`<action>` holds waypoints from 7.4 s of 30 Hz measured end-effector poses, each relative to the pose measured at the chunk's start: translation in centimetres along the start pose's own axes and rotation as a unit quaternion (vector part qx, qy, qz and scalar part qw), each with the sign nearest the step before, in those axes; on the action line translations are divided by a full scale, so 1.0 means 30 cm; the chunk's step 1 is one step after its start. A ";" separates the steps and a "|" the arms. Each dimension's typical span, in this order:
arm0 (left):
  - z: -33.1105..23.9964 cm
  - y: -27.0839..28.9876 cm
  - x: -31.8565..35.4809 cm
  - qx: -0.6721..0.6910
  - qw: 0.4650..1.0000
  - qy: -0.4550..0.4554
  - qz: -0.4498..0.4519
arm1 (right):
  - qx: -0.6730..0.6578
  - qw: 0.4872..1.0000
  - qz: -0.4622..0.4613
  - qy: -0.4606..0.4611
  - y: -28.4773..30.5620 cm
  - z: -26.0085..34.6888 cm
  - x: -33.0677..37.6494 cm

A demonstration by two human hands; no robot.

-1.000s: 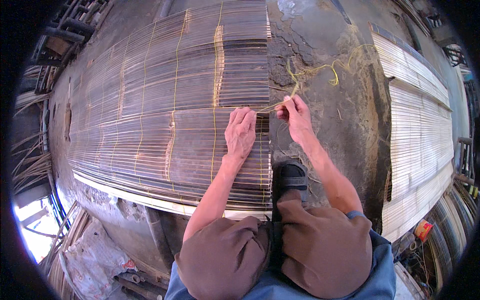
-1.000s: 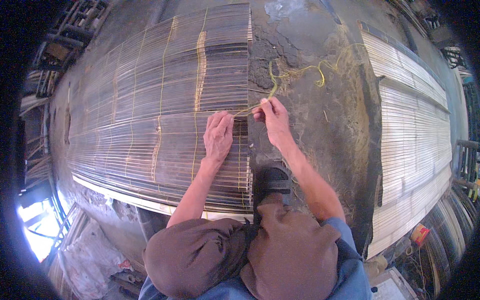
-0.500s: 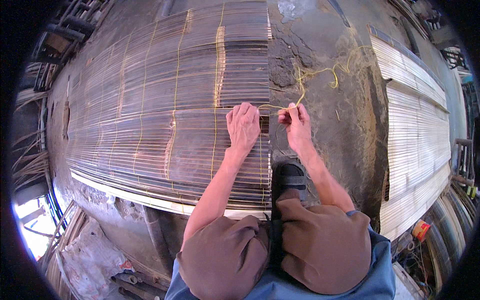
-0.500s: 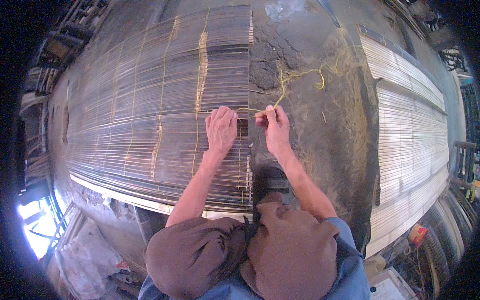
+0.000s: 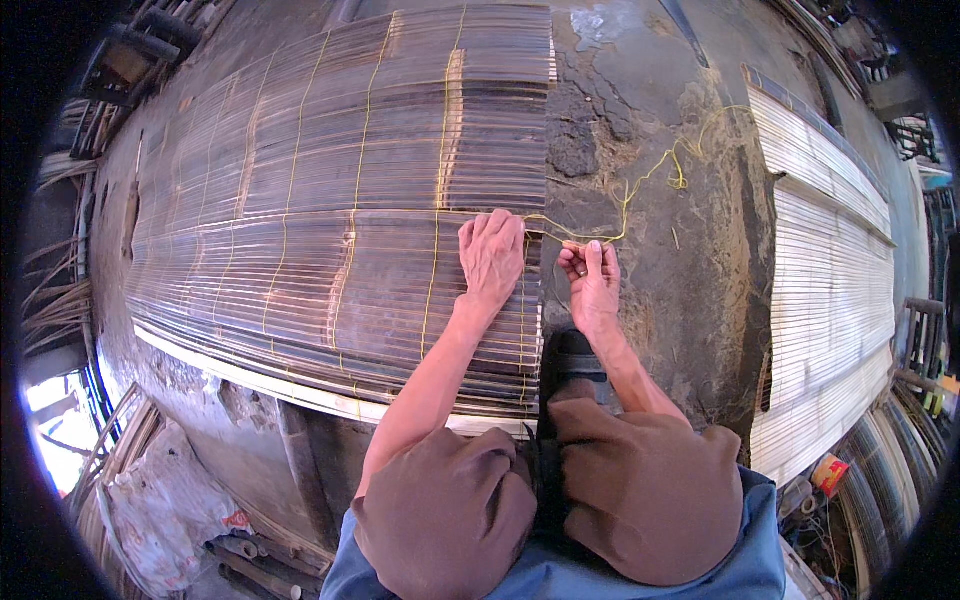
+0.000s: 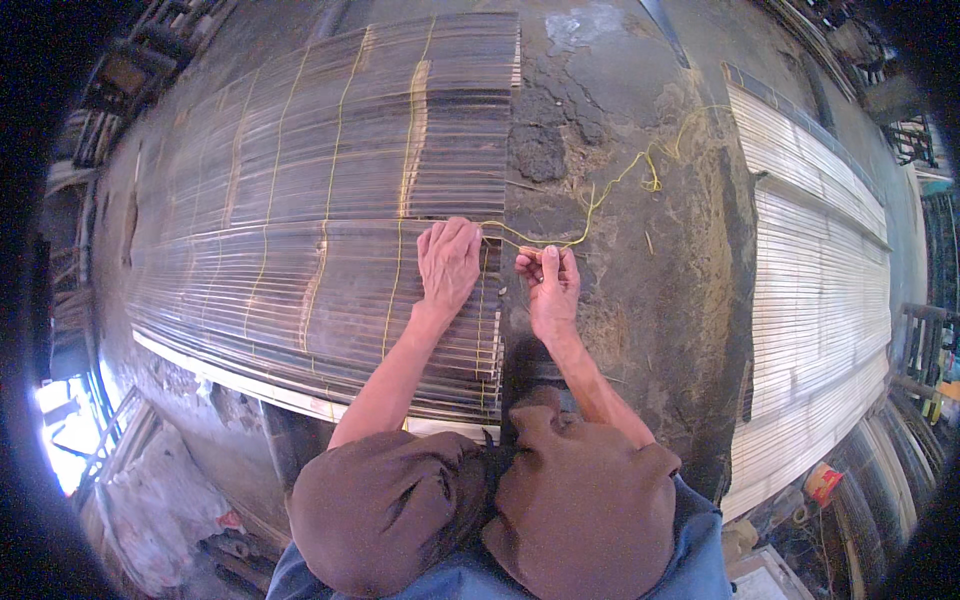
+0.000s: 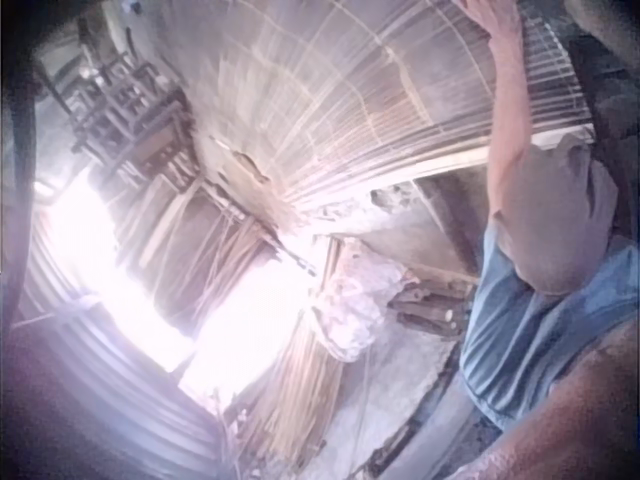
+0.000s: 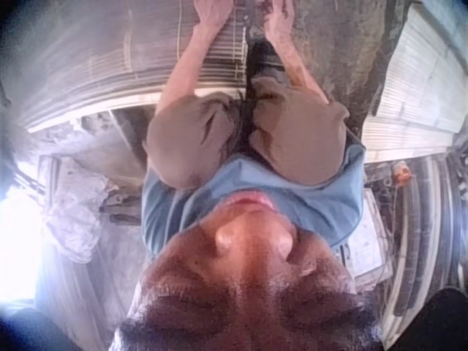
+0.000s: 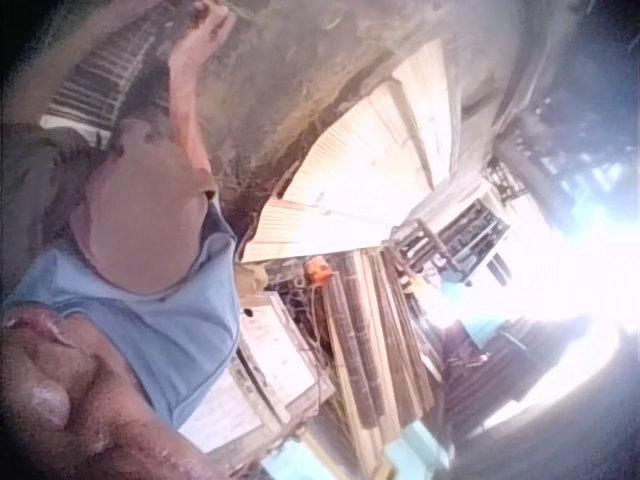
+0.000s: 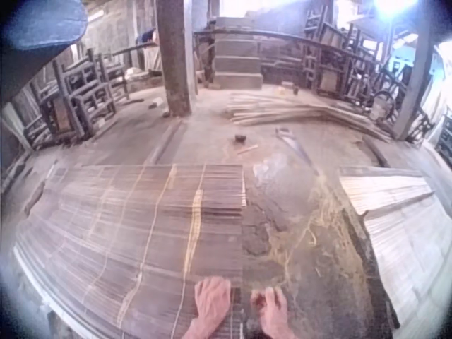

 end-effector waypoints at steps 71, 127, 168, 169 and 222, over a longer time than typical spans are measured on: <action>0.015 -0.016 -0.019 0.021 0.998 -0.016 -0.050 | 0.399 0.913 0.080 0.036 -0.153 0.116 -0.235; 0.066 -0.068 -0.042 0.056 0.996 0.068 0.006 | 0.362 0.890 0.255 -0.112 -0.247 0.172 -0.226; 0.036 0.024 -0.071 -0.025 0.998 -0.056 -0.018 | 0.280 0.954 -0.026 -0.103 -0.070 0.011 -0.266; 0.037 0.025 -0.076 -0.025 0.998 -0.055 -0.008 | 0.276 0.957 -0.021 -0.091 -0.083 0.026 -0.279; 0.098 0.002 -0.162 0.111 0.989 0.057 0.085 | 0.318 0.940 0.056 -0.109 -0.080 -0.027 -0.222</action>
Point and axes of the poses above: each hand's wrist, its own x-axis away from the middle knuckle, its own y-axis out of the back of the hand, z = x × y, the point moved 4 cm from there along -x, towards the middle knuckle, and after that the axes turned 9 degrees about -y, right-handed, at the moved point
